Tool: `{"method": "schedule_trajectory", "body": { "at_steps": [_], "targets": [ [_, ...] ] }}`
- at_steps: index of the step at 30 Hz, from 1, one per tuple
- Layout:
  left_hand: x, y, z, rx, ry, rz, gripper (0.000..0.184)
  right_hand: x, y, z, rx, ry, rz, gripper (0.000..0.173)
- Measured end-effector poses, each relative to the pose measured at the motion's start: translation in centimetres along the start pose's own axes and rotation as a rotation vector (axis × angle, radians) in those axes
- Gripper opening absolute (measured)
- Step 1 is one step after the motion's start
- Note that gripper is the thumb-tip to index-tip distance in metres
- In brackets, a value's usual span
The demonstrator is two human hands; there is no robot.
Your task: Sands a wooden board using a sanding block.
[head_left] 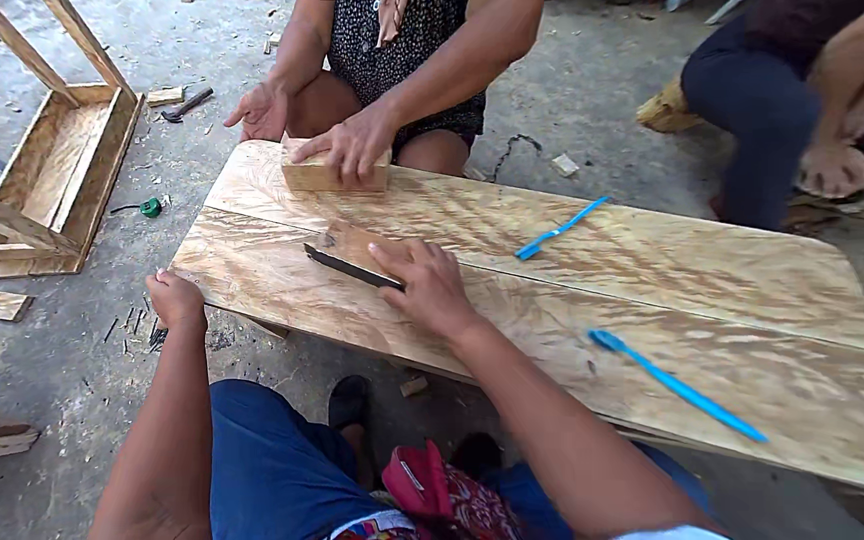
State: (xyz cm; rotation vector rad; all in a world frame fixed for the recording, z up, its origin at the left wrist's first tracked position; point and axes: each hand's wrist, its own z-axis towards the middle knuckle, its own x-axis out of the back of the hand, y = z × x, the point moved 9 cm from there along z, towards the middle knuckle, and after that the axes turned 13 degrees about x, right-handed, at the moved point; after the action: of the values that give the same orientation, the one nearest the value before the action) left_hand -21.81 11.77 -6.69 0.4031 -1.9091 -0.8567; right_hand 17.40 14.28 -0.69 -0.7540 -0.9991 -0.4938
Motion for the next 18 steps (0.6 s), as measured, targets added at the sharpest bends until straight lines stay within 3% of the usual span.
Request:
{"method": "schedule_trajectory", "body": {
  "at_steps": [3, 5, 10, 13, 15, 18],
  "targets": [
    [-0.1, 0.2, -0.2, -0.013, 0.001, -0.072, 0.051, 3.7, 4.6, -7.2, -0.035, 0.096, -0.038, 0.053],
    [-0.2, -0.2, -0.1, 0.0, 0.01, -0.095, 0.05, 4.1, 4.8, -7.8, -0.04, 0.139, -0.042, 0.05],
    [0.1, 0.5, -1.0, 0.015, 0.016, -0.066, 0.049, -0.8, -0.6, 2.0, -0.003, 0.099, 0.001, 0.056],
    [0.2, 0.6, -1.0, 0.001, 0.011, 0.061, 0.051, -4.3, -3.0, 8.3, 0.014, -0.083, 0.05, 0.06],
    [0.4, 0.6, -1.1, -0.006, 0.013, 0.104, 0.051, -4.5, -3.3, 9.1, 0.025, -0.155, 0.075, 0.061],
    [0.4, 0.9, -1.4, -0.016, -0.005, 0.095, 0.051, -2.1, -1.8, 5.0, 0.025, -0.143, 0.067, 0.061]
  ]
}}
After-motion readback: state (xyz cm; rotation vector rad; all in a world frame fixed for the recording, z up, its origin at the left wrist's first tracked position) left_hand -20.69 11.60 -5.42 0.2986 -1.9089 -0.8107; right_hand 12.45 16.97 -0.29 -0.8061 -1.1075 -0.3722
